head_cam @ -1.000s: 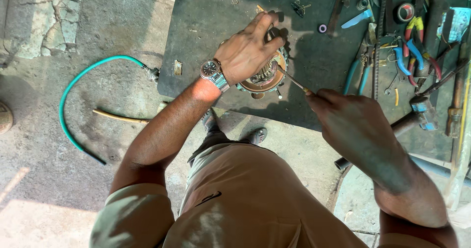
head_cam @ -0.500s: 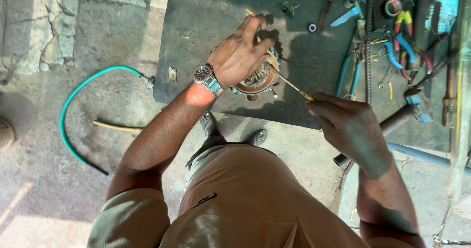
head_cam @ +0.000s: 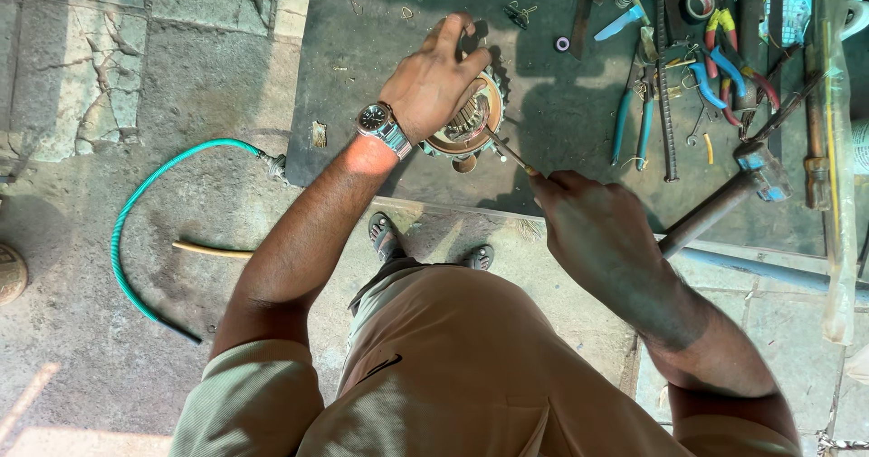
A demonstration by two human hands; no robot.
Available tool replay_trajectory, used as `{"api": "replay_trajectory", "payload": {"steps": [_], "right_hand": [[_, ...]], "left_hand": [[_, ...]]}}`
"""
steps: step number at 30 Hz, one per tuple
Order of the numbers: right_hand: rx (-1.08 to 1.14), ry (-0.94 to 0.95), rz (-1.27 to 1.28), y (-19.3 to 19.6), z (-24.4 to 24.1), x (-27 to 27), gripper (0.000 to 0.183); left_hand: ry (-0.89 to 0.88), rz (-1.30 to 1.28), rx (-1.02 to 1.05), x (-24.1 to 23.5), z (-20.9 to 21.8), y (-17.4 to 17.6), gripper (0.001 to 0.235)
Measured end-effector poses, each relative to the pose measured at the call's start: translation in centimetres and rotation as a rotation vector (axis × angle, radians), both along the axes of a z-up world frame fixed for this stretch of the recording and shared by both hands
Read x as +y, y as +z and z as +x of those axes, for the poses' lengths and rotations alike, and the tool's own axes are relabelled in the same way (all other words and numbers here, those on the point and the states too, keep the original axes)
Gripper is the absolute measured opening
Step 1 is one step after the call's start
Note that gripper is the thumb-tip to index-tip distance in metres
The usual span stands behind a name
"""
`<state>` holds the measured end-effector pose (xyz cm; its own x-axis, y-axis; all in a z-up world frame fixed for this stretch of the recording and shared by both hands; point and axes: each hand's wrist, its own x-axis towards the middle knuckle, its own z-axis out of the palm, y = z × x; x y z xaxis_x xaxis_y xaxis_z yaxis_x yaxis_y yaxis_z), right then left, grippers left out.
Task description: The person disassembles a small electric motor, removes copper windings, and uses a hammer and metal rod to adjust internal components. They then reassemble the motor housing and secure it with a screwdriver.
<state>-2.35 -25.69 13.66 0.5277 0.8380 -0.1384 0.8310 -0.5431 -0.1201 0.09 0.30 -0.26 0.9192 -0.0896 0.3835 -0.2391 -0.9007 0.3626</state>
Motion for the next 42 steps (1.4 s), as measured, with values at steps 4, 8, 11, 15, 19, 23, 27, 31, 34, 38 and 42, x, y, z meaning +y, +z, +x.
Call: {"api": "replay_trajectory", "payload": {"steps": [4,8,11,15,19,23,27,31,34,38,42], "right_hand": [[0.037,0.007,0.094,0.1,0.4,-0.3,0.034],[0.170,-0.094,0.251,0.3,0.4,-1.0,0.028],[0.202,-0.127,0.345,-0.2,0.0,-1.4,0.023],[0.170,-0.120,0.270,-1.6,-0.6,-2.4,0.024],[0.134,-0.098,0.369,-3.6,0.0,-3.5,0.022],[0.243,-0.230,0.414,-7.2,0.5,-5.3,0.020],[0.195,-0.151,0.604,-11.5,1.3,-6.8,0.021],[0.210,-0.101,0.737,-14.4,2.1,-6.4,0.022],[0.172,-0.059,0.790,-14.5,2.0,-6.0,0.020],[0.191,-0.165,0.696,-11.3,0.8,-4.7,0.024],[0.120,-0.194,0.499,-7.0,-1.8,-4.8,0.027]], "left_hand": [[0.008,-0.028,0.028,-0.3,-0.1,0.1,0.035],[0.008,-0.011,0.000,-0.4,-0.3,0.1,0.039],[0.025,0.005,-0.016,-0.5,-0.6,0.0,0.038],[0.037,0.027,-0.003,-0.9,-1.0,0.2,0.030],[0.071,0.063,0.032,-0.7,-1.1,0.4,0.032],[0.032,0.032,-0.036,-0.3,-1.6,-0.3,0.028],[0.014,0.006,-0.061,0.3,-0.8,-0.6,0.024],[0.016,0.010,-0.030,1.1,0.0,-0.3,0.026],[-0.006,-0.025,0.011,1.3,-0.1,-0.3,0.028],[0.003,-0.032,-0.001,1.7,-0.6,0.1,0.027],[0.024,-0.012,-0.002,1.0,-0.5,-0.1,0.030]]}}
